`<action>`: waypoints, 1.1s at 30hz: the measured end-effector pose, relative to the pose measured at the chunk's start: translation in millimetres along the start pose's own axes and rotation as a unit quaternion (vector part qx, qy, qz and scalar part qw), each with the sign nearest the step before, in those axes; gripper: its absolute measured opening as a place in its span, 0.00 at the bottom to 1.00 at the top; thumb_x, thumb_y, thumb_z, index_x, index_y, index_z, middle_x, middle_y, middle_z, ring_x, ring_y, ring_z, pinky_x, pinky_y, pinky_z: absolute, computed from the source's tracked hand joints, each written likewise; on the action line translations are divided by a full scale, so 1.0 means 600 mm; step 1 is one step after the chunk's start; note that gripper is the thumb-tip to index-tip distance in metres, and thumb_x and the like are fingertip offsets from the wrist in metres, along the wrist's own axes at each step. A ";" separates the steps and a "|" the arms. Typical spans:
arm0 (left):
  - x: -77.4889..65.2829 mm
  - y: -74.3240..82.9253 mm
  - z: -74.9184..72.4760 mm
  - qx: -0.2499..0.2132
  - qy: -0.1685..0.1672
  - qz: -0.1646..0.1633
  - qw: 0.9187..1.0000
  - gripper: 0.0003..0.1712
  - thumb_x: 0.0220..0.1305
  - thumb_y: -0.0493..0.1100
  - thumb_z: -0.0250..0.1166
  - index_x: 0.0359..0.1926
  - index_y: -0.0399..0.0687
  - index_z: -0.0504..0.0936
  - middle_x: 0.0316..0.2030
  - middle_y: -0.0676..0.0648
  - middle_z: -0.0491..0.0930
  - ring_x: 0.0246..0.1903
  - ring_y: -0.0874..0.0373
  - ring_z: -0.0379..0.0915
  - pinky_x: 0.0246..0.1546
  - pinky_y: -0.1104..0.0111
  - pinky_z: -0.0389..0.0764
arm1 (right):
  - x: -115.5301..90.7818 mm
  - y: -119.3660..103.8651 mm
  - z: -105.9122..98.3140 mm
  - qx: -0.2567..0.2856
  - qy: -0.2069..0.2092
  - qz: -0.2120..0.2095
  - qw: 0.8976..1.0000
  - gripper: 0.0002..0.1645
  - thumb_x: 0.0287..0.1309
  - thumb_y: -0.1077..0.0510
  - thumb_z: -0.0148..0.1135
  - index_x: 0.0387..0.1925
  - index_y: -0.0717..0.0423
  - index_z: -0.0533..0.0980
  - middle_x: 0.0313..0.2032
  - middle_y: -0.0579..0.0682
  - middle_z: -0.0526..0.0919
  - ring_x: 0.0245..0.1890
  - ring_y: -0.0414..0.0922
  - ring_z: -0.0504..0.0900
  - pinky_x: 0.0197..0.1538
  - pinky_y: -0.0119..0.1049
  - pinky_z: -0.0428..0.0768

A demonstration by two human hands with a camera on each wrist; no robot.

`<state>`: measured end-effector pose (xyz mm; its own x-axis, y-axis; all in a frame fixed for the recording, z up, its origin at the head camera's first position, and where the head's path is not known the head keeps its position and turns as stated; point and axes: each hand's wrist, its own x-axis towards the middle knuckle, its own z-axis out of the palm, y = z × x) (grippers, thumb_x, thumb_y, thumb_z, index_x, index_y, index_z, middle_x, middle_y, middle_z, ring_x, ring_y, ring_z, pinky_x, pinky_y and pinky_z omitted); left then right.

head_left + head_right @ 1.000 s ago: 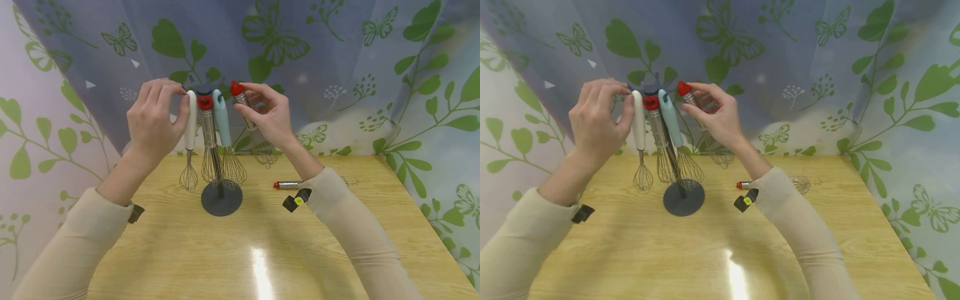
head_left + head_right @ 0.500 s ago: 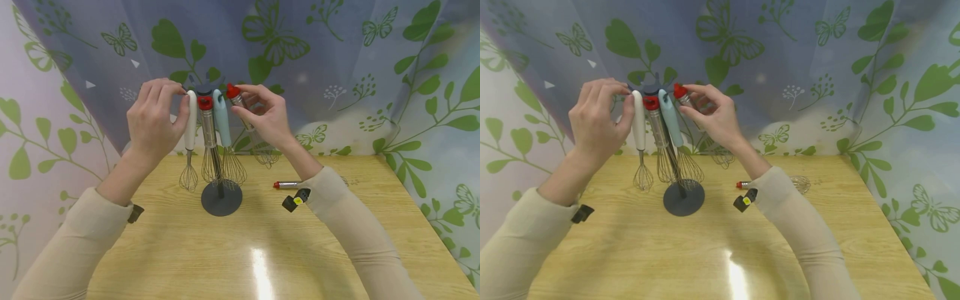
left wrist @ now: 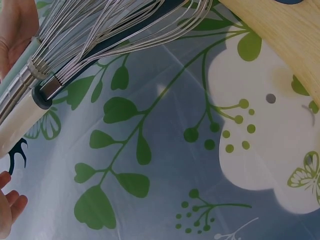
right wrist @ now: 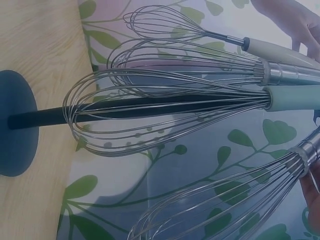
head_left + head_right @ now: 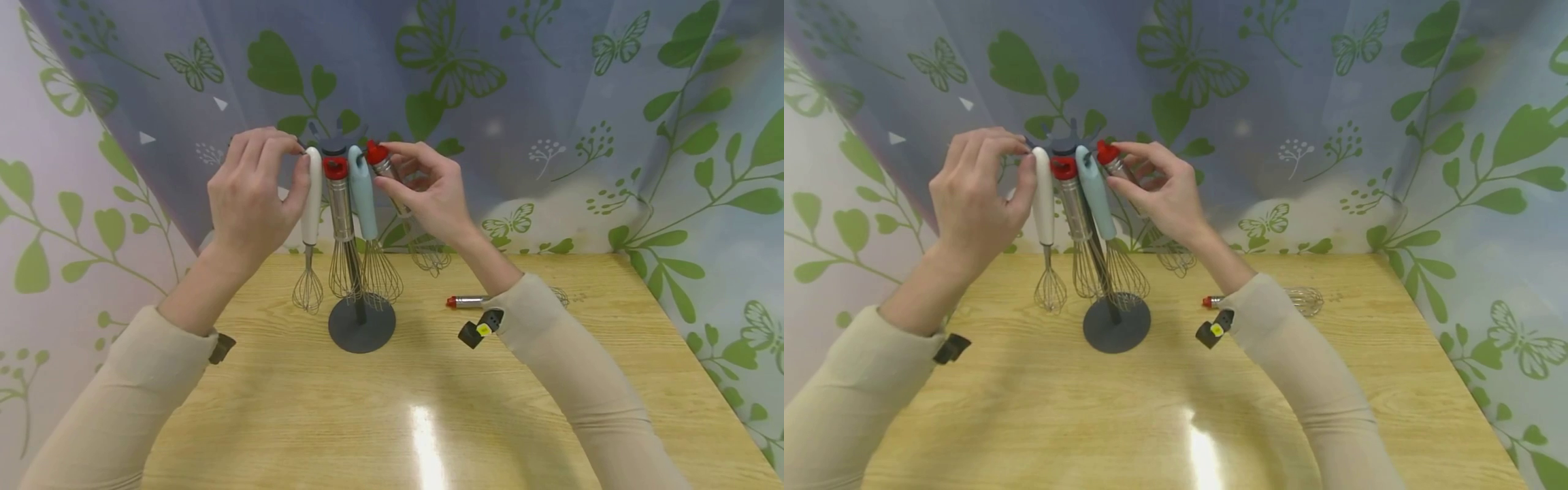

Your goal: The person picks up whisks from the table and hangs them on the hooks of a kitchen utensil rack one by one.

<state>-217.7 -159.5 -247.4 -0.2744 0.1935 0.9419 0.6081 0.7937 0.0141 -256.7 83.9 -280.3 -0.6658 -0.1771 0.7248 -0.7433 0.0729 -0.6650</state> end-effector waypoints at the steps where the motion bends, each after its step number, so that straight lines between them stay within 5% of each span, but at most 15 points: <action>1: 0.000 0.000 0.000 0.000 0.000 0.000 1.000 0.14 0.76 0.43 0.59 0.42 0.34 0.82 0.44 0.37 0.88 0.52 0.41 0.83 0.38 0.46 0.87 | 0.000 0.000 0.000 0.000 0.000 0.000 1.000 0.25 0.59 0.68 0.74 0.59 0.64 0.82 0.40 0.34 0.83 0.35 0.38 0.80 0.38 0.29 0.84; 11: 0.000 0.000 0.000 -0.003 -0.001 -0.001 1.000 0.14 0.76 0.43 0.59 0.42 0.34 0.82 0.44 0.37 0.87 0.52 0.41 0.82 0.37 0.47 0.86 | 0.001 -0.001 0.004 0.004 0.001 0.005 1.000 0.26 0.58 0.68 0.75 0.59 0.64 0.82 0.40 0.37 0.83 0.36 0.38 0.81 0.40 0.30 0.85; 21: 0.000 -0.001 0.000 -0.002 -0.001 0.000 1.000 0.14 0.76 0.43 0.59 0.42 0.34 0.82 0.44 0.37 0.87 0.52 0.41 0.82 0.35 0.47 0.86 | 0.001 0.001 0.005 -0.008 -0.004 0.013 1.000 0.26 0.60 0.68 0.74 0.60 0.64 0.81 0.45 0.60 0.85 0.39 0.35 0.83 0.43 0.31 0.87; 33: -0.001 -0.002 -0.001 0.002 -0.001 0.002 1.000 0.14 0.76 0.43 0.59 0.42 0.34 0.82 0.44 0.38 0.87 0.52 0.41 0.83 0.34 0.48 0.86 | -0.002 0.006 0.004 0.004 -0.019 0.009 1.000 0.27 0.61 0.69 0.71 0.63 0.66 0.80 0.46 0.63 0.85 0.39 0.34 0.85 0.42 0.30 0.87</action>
<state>-217.9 -160.6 -247.6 -0.2738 0.1989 0.9410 0.6063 0.7952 0.0083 -258.2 82.1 -284.0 -0.6754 -0.2134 0.7059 -0.7311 0.0692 -0.6787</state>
